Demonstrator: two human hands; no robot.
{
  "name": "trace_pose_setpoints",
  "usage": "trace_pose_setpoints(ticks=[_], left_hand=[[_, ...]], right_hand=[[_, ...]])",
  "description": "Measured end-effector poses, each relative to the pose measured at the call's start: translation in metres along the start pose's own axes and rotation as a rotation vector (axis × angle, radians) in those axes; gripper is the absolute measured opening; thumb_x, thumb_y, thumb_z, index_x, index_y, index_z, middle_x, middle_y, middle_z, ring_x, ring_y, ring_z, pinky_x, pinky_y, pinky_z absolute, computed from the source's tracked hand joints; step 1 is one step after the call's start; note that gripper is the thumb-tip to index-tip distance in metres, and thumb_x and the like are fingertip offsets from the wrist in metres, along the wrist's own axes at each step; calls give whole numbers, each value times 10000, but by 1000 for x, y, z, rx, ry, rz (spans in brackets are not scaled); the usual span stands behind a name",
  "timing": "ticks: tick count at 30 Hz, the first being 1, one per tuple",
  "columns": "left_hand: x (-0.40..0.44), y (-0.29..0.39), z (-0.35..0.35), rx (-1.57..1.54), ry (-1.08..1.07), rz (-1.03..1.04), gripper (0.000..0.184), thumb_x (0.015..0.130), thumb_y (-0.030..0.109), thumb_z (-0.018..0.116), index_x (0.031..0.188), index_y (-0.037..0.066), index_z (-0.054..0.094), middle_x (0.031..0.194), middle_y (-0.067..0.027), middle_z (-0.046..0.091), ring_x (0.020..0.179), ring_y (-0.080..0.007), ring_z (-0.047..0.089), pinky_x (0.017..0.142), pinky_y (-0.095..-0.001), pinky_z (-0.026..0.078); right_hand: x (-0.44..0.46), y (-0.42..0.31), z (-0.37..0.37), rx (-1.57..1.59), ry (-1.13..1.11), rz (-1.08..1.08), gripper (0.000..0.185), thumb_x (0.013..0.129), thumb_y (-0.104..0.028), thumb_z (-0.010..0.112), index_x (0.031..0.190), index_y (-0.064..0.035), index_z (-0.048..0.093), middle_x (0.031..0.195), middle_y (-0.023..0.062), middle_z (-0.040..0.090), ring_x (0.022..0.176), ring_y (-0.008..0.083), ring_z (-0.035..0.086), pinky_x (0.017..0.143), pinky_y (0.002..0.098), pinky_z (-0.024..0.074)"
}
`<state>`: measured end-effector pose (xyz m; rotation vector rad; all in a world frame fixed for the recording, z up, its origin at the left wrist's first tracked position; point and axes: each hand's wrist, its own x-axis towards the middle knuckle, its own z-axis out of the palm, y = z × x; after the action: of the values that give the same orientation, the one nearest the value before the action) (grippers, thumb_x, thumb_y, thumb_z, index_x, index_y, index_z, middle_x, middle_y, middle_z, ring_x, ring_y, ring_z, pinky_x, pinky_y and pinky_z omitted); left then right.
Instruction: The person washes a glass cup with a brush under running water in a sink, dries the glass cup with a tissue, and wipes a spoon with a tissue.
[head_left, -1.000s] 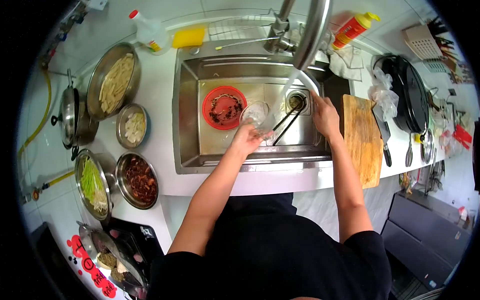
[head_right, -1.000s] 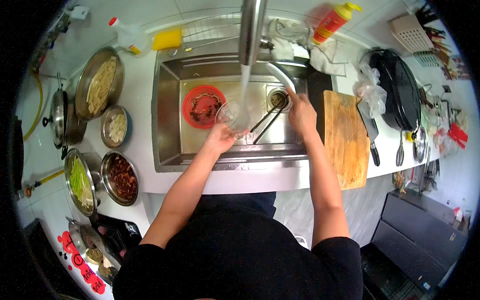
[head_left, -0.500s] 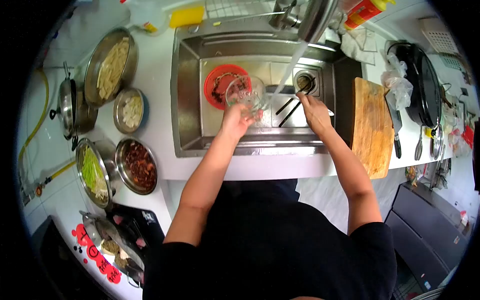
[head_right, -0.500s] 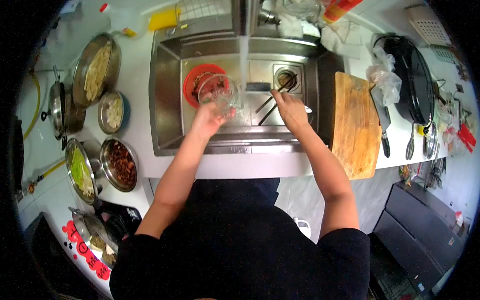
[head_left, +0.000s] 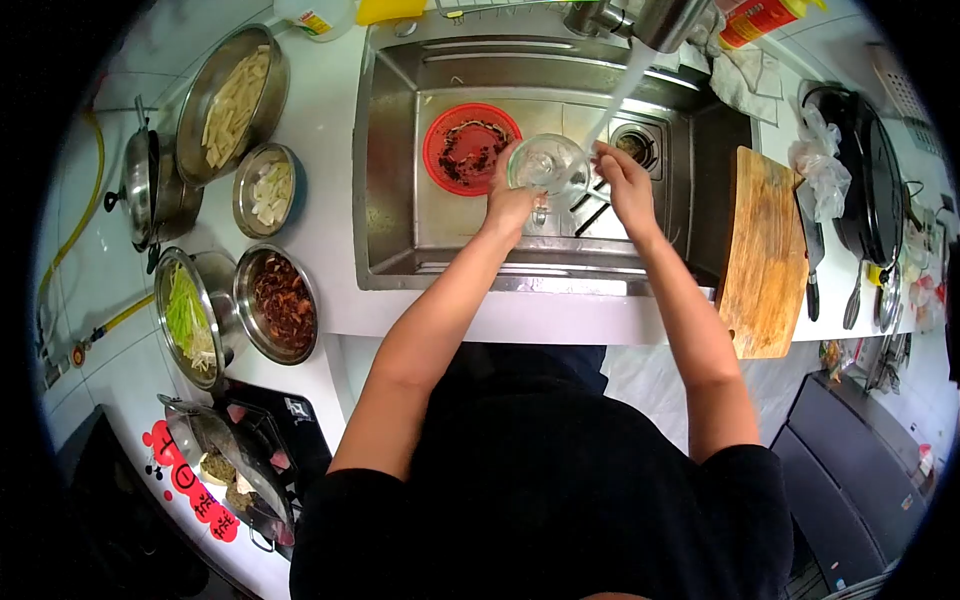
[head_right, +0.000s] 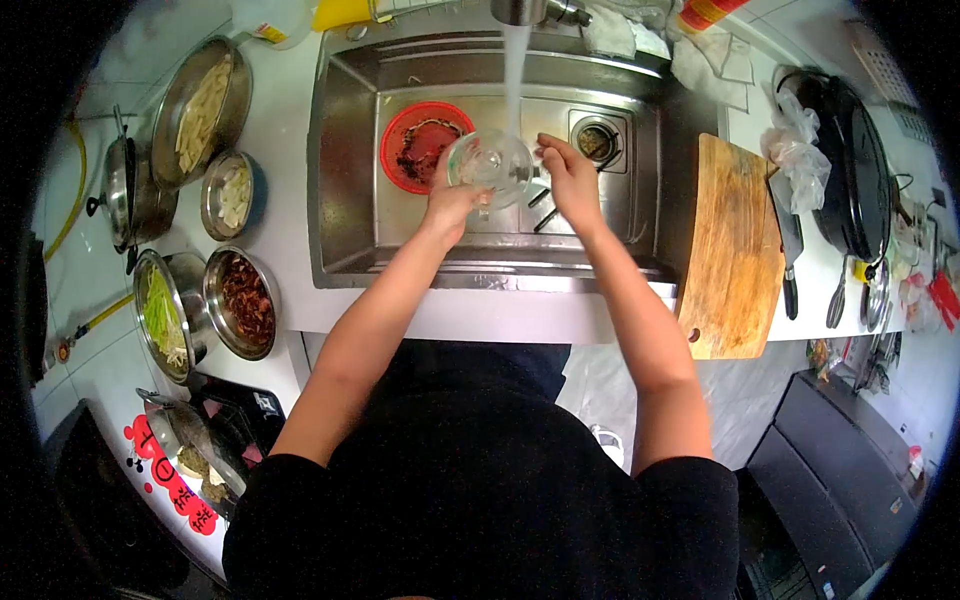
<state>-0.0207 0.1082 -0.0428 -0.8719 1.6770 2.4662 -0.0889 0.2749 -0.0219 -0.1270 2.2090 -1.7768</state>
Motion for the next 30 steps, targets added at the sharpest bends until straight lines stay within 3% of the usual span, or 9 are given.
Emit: trace_pose_setpoints(ticks=[2, 4, 7, 10, 11, 14, 18, 19, 30], left_hand=[[0, 3, 8, -1, 22, -36, 739, 663, -198, 501, 1321, 117, 380, 1244, -86, 475, 1131, -211, 475, 841, -302, 467], [-3, 13, 16, -23, 30, -65, 710, 687, -170, 501, 1328, 106, 370, 1258, -106, 476, 1154, -228, 468, 900, -318, 436], [8, 2, 13, 515, 31, 295, 677, 714, -133, 491, 1334, 99, 348, 1289, -152, 462, 1196, -281, 447, 969, -345, 381], [10, -7, 16, 481, 27, 168, 690, 683, -158, 519, 1315, 82, 380, 1262, -119, 465, 1182, -239, 440, 975, -315, 368], [12, -6, 13, 561, 55, 191, 692, 671, -154, 527, 1309, 71, 383, 1273, -128, 460, 1184, -235, 438, 957, -311, 382], [20, -12, 13, 459, 54, 142, 695, 660, -155, 533, 1302, 66, 384, 1276, -132, 454, 1189, -236, 431, 972, -317, 370], [18, -2, 19, 382, 75, 140, 704, 651, -152, 548, 1299, 63, 379, 1271, -123, 451, 1192, -239, 422, 987, -330, 357], [16, -2, 19, 420, 79, 169, 704, 650, -148, 556, 1298, 62, 378, 1274, -123, 449, 1194, -240, 419, 991, -333, 354], [17, -3, 24, 549, 40, 203, 685, 663, -139, 449, 1308, 77, 368, 1279, -184, 459, 1219, -317, 423, 1021, -349, 318]], right_hand=[[-24, -25, 4, -361, 196, -457, 246, 852, -58, 523, 1084, -19, 596, 1050, 128, 620, 895, 236, 610, 777, 271, 475], [-39, -23, 6, -518, -92, -559, 337, 778, -12, 550, 1113, -34, 572, 1069, 122, 597, 949, 247, 600, 903, 384, 439], [-52, -8, 27, -1047, -322, -567, 385, 765, -81, 569, 1150, -77, 560, 1085, 65, 593, 1100, 212, 526, 1062, 598, 164], [-30, -6, 24, -1296, -480, -515, 387, 800, -184, 568, 1178, -99, 558, 1111, 41, 592, 1167, 202, 480, 1070, 592, 141], [-23, -11, 21, -1423, -530, -496, 406, 865, -261, 481, 1232, -95, 530, 1269, 27, 524, 1280, 180, 371, 1082, 594, 71], [-14, 5, 19, -1532, -416, -645, 370, 868, -321, 483, 1140, -99, 599, 1261, 28, 525, 1330, 172, 289, 1078, 602, 68], [-9, 6, 24, -860, -487, -373, 180, 699, -106, 624, 858, -122, 706, 923, 92, 640, 996, 246, 580, 1056, 501, 279], [-10, 12, 27, -759, -348, -529, 263, 601, -25, 638, 827, -135, 712, 770, 108, 625, 801, 283, 608, 1018, 443, 357], [-18, 5, 27, -1192, -451, -445, 301, 753, -68, 558, 1027, -155, 647, 1129, 57, 537, 1154, 225, 466, 1049, 593, 218]])
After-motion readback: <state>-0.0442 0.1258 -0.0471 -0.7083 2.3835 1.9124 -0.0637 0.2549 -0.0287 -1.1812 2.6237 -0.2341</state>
